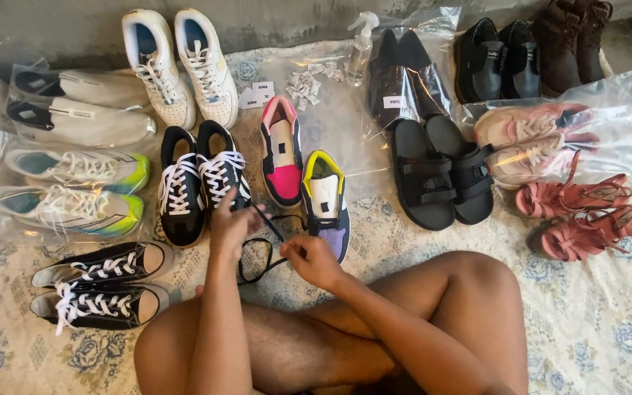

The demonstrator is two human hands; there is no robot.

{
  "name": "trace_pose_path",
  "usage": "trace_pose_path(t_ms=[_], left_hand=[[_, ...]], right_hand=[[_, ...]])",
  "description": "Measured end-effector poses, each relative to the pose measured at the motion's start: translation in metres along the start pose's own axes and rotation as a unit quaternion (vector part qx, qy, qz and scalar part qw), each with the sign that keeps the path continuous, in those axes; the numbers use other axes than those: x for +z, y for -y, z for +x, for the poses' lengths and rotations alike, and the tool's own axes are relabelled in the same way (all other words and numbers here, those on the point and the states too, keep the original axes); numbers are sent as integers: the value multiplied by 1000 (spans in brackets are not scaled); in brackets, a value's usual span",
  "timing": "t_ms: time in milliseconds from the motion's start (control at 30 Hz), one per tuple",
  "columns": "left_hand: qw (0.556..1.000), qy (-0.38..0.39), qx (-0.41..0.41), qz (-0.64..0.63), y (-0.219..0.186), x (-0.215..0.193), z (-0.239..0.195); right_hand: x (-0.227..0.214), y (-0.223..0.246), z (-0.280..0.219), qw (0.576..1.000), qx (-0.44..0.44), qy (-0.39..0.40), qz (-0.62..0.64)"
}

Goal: The person sits on a rug surrounded by various shoes and laces a multi-colored sneaker. They thread the laces through the eyelets, pull them tight, and tie a knot.

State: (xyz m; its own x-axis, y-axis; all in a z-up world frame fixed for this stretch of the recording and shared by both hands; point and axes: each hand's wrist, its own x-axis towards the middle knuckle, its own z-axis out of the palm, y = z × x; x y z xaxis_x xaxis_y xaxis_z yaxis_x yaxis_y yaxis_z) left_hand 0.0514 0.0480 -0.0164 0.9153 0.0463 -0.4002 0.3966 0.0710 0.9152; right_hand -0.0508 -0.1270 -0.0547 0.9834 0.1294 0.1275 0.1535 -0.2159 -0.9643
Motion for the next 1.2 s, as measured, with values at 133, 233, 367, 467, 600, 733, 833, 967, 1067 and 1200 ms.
trace_pose_path(t_ms=[133,233,367,467,600,733,833,967,1067,1200], left_hand=[[993,64,-98,-12,23,0,0],[989,120,-81,21,17,4,-14],[997,61,-30,42,34,-10,1],[977,-17,17,213,24,-19,-1],[830,-124,32,543,51,-36,20],[816,-126,31,563,57,-27,16],[767,-143,89,619,54,-16,12],[822,5,175,541,37,-2,-7],[839,120,176,500,55,3,-3],[822,206,86,523,39,8,-20]], right_hand=[[5,2,4,1000,20,-16,1],[5,5,7,999,31,-15,-3],[0,2,8,1000,26,-1,-14],[-4,12,8,993,-27,46,-102],[11,-27,0,849,-188,163,-466],[37,-57,-2,807,-186,180,-531],[37,-52,0,789,-157,184,-565],[36,-48,1,756,-156,206,-601],[37,-52,2,751,-152,198,-611],[39,-56,-3,761,-154,168,-608]])
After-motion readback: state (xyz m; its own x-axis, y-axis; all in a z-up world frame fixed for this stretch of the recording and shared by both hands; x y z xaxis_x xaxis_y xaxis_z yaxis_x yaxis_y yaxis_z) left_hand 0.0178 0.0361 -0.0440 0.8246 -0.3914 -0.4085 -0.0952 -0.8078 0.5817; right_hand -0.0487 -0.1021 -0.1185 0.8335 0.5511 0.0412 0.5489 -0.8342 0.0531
